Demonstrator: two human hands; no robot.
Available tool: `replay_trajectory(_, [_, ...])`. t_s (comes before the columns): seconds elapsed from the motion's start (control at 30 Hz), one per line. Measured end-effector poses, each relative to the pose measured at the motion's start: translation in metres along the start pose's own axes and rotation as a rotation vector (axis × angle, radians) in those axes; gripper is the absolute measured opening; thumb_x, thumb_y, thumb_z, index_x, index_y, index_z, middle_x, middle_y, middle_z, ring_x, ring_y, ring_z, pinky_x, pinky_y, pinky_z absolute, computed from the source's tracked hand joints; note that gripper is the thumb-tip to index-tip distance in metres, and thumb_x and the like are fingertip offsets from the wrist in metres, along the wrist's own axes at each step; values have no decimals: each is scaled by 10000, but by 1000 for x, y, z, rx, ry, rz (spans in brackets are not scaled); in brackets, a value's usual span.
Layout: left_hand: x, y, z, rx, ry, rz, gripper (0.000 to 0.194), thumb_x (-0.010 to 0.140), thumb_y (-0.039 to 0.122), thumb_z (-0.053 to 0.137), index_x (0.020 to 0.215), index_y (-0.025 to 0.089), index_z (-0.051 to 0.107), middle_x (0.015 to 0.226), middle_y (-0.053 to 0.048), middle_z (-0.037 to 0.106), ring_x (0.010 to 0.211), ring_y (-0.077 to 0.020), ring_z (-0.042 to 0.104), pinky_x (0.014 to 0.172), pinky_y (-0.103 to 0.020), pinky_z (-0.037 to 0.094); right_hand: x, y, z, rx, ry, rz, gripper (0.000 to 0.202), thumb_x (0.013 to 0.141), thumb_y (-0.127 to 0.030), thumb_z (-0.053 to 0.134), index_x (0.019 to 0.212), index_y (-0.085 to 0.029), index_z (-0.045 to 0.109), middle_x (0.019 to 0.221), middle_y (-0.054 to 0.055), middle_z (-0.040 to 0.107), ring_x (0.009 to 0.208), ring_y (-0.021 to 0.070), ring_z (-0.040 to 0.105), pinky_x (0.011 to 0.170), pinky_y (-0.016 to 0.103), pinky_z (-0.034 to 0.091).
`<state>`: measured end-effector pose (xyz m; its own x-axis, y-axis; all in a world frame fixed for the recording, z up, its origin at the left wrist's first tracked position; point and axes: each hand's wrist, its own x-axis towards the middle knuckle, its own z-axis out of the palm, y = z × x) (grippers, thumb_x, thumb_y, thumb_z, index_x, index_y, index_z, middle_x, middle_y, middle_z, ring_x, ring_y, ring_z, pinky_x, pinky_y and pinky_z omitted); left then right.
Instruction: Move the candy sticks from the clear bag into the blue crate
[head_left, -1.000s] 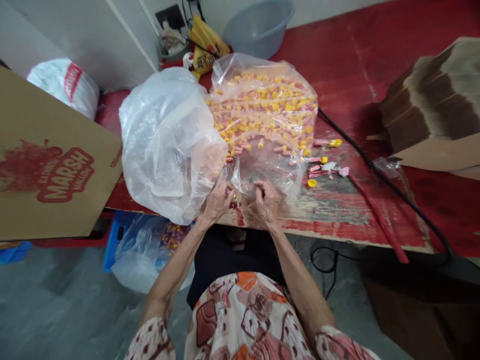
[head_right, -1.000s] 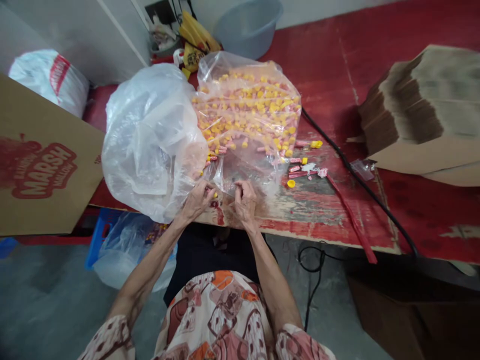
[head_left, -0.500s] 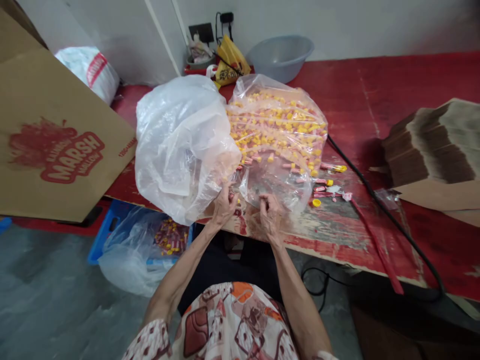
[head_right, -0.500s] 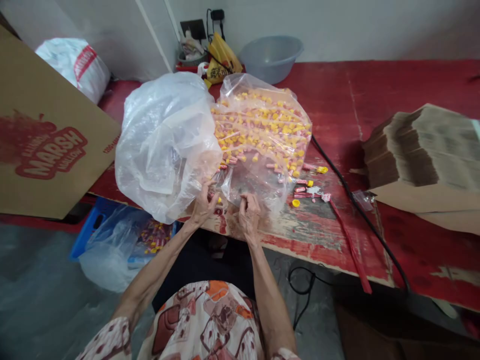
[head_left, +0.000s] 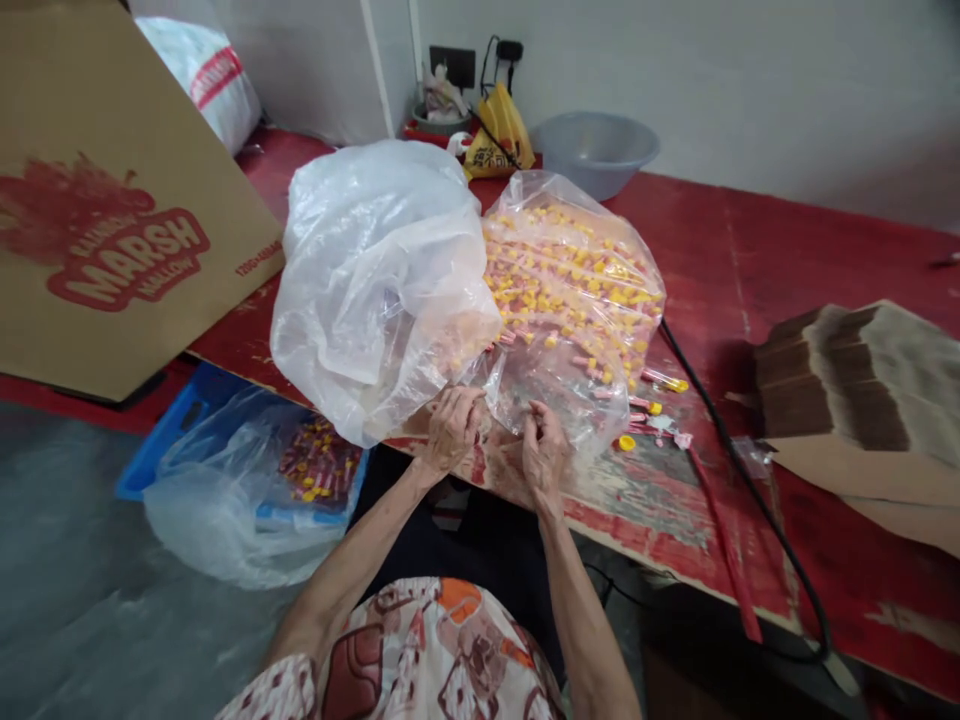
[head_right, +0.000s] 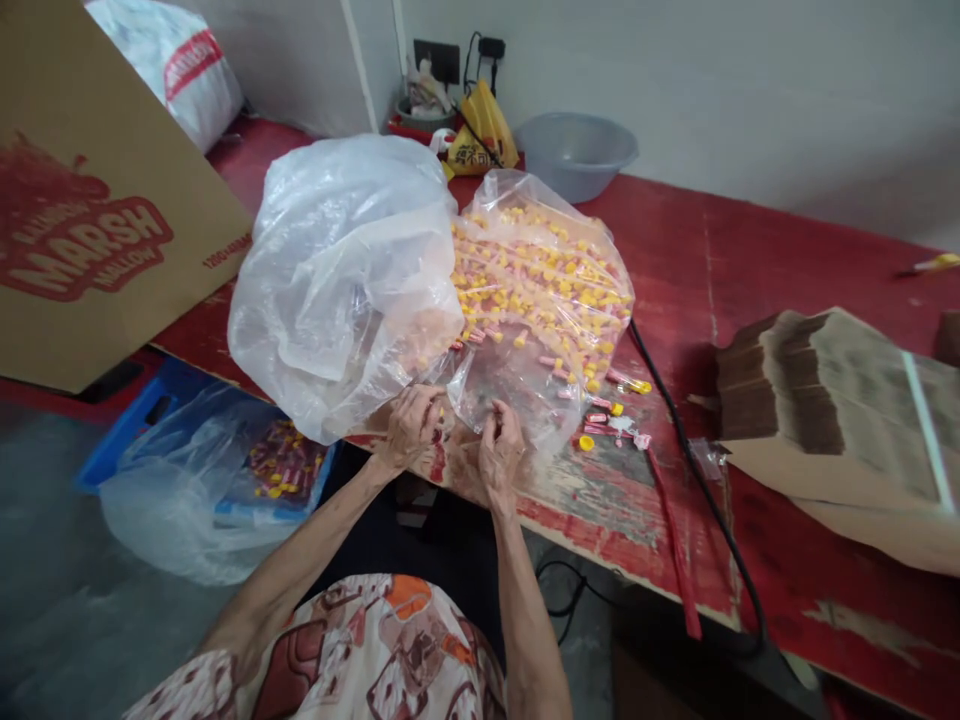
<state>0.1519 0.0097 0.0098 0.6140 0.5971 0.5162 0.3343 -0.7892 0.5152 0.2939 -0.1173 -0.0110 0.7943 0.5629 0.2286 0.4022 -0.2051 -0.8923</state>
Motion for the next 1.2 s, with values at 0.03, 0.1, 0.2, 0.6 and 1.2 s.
replay_trajectory(0.03, [-2, 0, 3, 5, -2, 5, 352, 1132, 229, 426, 1301, 189, 731, 1182, -132, 801, 1131, -259, 755, 1050, -428, 598, 6, 3, 1, -8, -15, -8, 395, 1051, -406, 474, 1278, -209, 731, 1211, 144, 794, 1111, 276, 736, 1044, 470, 601])
replay_trajectory(0.1, [-3, -1, 9, 6, -28, 25, 369, 1117, 215, 438, 1316, 189, 747, 1192, -137, 808, 1130, -267, 760, 1029, -433, 607, 24, 8, 4, -46, -13, -47, 411, 1046, -390, 451, 1281, -207, 734, 1252, 153, 780, 1160, 280, 715, 1081, 490, 587])
replay_trajectory(0.2, [-2, -3, 14, -19, -58, 35, 390, 1089, 198, 471, 1344, 214, 766, 1179, -128, 818, 1093, -271, 764, 1012, -451, 617, 66, 17, 18, -114, -4, -129, 426, 1031, -361, 424, 1293, -219, 727, 1289, 163, 747, 1234, 296, 669, 1133, 521, 548])
replay_trajectory(0.6, [-8, -6, 13, -19, -15, 101, 420, 1056, 185, 480, 1353, 216, 776, 1071, -105, 815, 1026, -257, 777, 964, -442, 628, 156, 23, 67, -173, 46, -175, 493, 1008, -668, 458, 926, -229, 666, 919, 116, 725, 892, 277, 622, 974, 494, 534])
replay_trajectory(1.2, [-2, 0, 9, -92, 56, 113, 340, 1141, 217, 477, 1300, 249, 777, 1092, -75, 832, 986, -255, 778, 916, -425, 625, 47, -25, 43, -10, -100, -115, 639, 1075, -780, 464, 1027, -217, 762, 1010, 113, 793, 880, 250, 695, 843, 384, 561])
